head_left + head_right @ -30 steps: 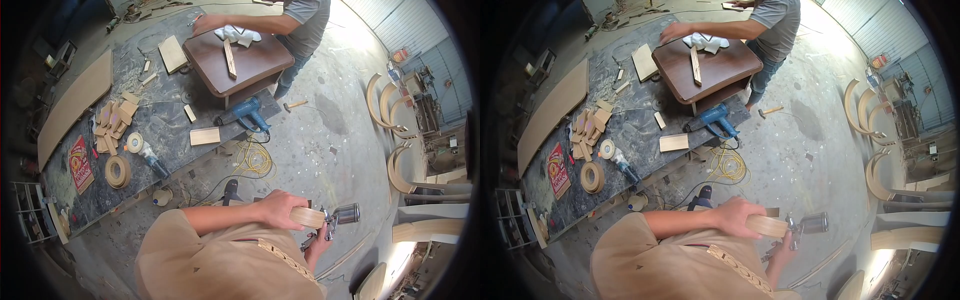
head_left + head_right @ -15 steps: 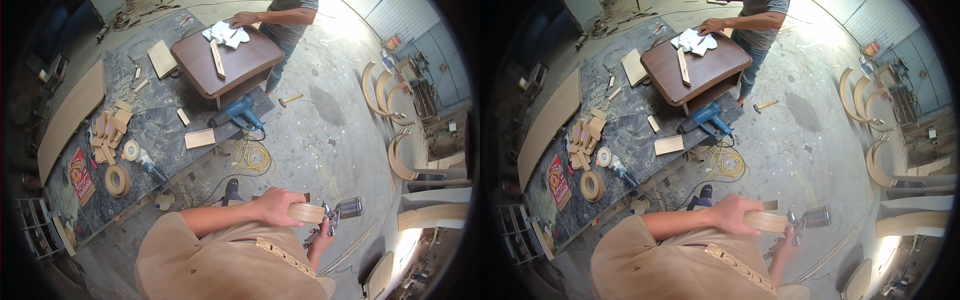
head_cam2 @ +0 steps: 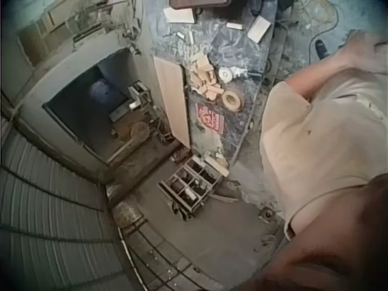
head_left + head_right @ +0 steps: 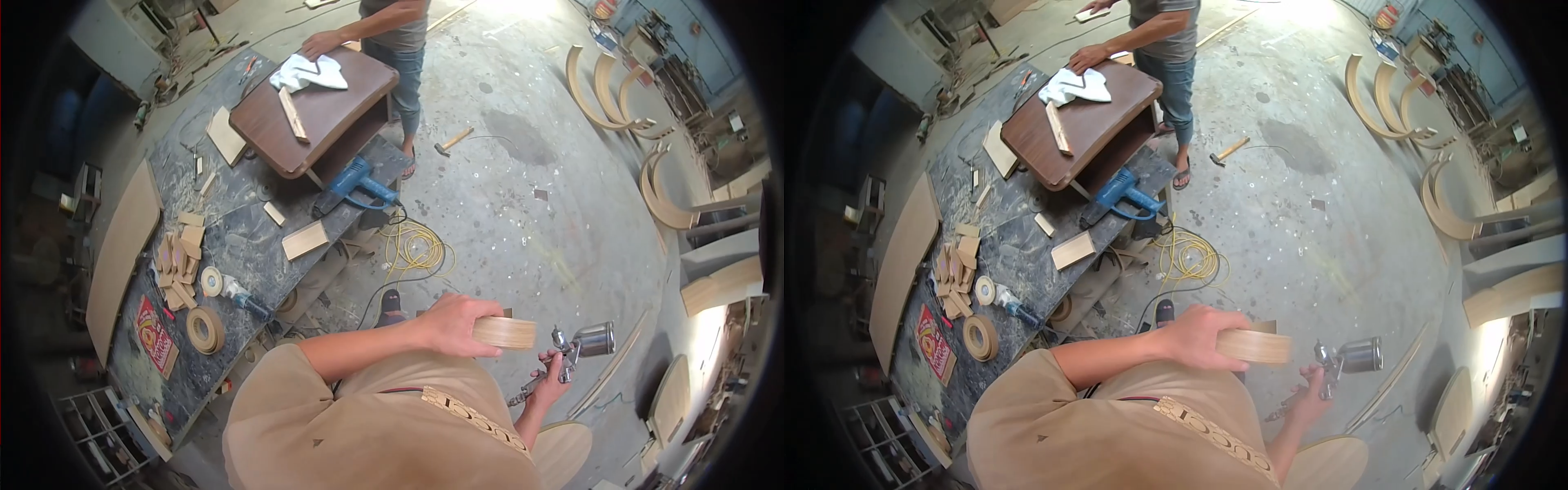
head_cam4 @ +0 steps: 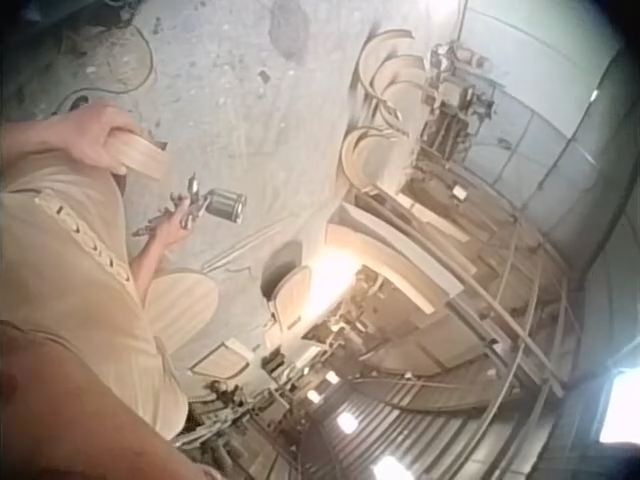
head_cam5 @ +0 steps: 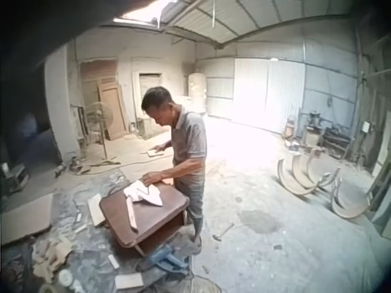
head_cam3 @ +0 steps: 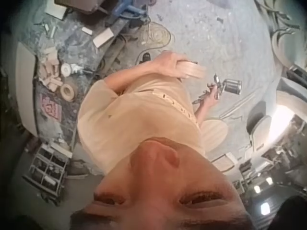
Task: Applying spray adhesive to a long wooden veneer strip in a furniture workshop.
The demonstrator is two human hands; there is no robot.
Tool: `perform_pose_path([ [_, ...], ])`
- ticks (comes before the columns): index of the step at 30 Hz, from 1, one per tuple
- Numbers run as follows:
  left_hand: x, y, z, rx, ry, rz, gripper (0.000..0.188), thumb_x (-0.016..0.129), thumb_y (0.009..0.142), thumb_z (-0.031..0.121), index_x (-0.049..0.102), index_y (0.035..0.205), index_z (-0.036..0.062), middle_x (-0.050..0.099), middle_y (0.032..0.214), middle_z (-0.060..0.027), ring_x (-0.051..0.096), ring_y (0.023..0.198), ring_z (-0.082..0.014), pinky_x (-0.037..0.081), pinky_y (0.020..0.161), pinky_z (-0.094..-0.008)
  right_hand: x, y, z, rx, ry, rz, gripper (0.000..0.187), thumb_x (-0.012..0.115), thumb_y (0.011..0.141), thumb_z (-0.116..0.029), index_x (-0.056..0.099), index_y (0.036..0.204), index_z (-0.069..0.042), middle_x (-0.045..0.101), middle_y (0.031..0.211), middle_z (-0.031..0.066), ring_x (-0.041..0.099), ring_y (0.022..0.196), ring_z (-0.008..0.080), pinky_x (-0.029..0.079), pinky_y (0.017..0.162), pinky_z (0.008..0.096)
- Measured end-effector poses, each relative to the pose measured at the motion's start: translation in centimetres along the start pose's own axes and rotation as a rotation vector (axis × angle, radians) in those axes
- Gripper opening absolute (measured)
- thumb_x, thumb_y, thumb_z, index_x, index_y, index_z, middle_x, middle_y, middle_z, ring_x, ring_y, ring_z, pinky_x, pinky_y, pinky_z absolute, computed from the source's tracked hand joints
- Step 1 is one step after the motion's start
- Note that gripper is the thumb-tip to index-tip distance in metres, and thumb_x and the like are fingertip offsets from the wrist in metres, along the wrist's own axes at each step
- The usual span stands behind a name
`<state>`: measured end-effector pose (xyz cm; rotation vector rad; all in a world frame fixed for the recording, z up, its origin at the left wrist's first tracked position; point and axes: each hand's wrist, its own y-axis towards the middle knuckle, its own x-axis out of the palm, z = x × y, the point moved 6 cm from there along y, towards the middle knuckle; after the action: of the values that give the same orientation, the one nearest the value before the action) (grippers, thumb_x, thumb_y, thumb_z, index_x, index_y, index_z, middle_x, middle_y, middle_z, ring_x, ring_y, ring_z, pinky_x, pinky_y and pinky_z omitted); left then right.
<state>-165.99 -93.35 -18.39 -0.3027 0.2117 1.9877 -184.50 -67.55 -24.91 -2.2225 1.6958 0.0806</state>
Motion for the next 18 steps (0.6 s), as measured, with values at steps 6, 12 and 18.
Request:
perform_pose_path([
  [6, 5.9, 4.7, 2.0, -0.016, 0.050, 0.004, 0.048, 0.080, 0.068, 0.040, 0.066, 0.102, 0.0090, 0.070, 0.086, -0.0136, 0.068, 0.078, -0.0345, 0.053, 0.070, -0.0434, -7.9, 4.9, 3.0, 0.021, 0.020, 0.102, 0.035, 0.058, 0.098, -0.024, 0.057, 0.122, 0.000, 0.066, 0.101, 0.0101, 0.068, 0.091, 0.0196, 0.047, 0.050, 0.0279],
  [12, 15.1, 10.2, 5.4, 0.020, 0.061, 0.008, 0.051, 0.083, 0.068, 0.038, 0.067, 0.105, 0.0056, 0.070, 0.088, -0.0155, 0.069, 0.076, -0.0330, 0.053, 0.068, -0.0397, -17.6, 10.1, 5.1, 0.027, 0.018, 0.162, 0.034, 0.058, 0.098, -0.028, 0.060, 0.119, -0.001, 0.066, 0.105, 0.0097, 0.068, 0.092, 0.0209, 0.048, 0.054, 0.0304],
  [18, 24.9, 16.4, 8.0, 0.064, -0.023, -0.058, 0.052, 0.084, 0.067, 0.039, 0.067, 0.104, 0.0068, 0.070, 0.091, -0.0155, 0.069, 0.081, -0.0325, 0.054, 0.073, -0.0398, -27.5, 13.7, 7.4, 0.137, -0.027, 0.353, 0.037, 0.064, 0.094, -0.036, 0.063, 0.116, -0.007, 0.069, 0.105, 0.0045, 0.067, 0.094, 0.0160, 0.043, 0.058, 0.0284],
])
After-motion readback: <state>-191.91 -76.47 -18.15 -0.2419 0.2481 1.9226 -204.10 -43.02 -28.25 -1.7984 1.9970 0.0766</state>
